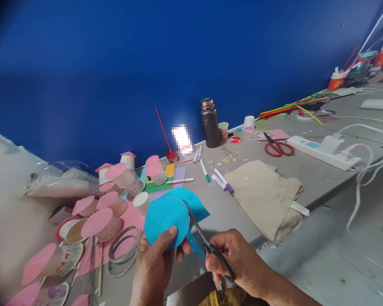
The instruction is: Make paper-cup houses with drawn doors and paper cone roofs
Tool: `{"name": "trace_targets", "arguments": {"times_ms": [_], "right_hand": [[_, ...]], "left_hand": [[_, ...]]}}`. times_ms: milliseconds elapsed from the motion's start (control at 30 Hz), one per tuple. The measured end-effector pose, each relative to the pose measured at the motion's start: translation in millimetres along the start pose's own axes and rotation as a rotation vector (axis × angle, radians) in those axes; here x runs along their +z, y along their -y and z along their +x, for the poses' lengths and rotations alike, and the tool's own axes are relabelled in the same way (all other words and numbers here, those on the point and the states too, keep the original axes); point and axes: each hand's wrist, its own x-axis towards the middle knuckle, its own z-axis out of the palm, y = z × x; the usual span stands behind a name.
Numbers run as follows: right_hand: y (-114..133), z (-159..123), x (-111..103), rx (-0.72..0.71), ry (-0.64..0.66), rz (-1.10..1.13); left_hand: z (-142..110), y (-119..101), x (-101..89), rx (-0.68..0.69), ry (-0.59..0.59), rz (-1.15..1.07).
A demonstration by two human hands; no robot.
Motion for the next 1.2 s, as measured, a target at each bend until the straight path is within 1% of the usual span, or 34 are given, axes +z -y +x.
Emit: {"name": "trace_targets", "arguments": {"times_ms": [167,467,600,800,1000,1200], "right_hand": [[5.5,-0.7,1.8,0.005,0.035,0.018],[2.9,-2.4,2.0,0.025,0.027,-0.002],[9.8,-3.1,2.8,0.047,0.037,-0.028],[16.7,-1.4,3.0,0.064,0.043,-0.009],[15.9,-2.5,2.2,0.041,0.064,-0.008],[11.4,-4.7,2.3,0.030,0.048,-0.010]], "left_hand": [[1.3,-4.5,-1.3,0.006,0.051,-0.029],[1.9,-6.4,-5.4,-0.023,0.095,-0.042],[2.7,-11.4,-6.0,-0.042,0.129,-0.021],[0.1,-17.3,-5.9,-0.064,0.172,0.003],[1.6,-21.9,-7.6,-0.097,0.195,-0.016],[1.6,-24.1,-11.8,-0.093,0.237,-0.027]]}}
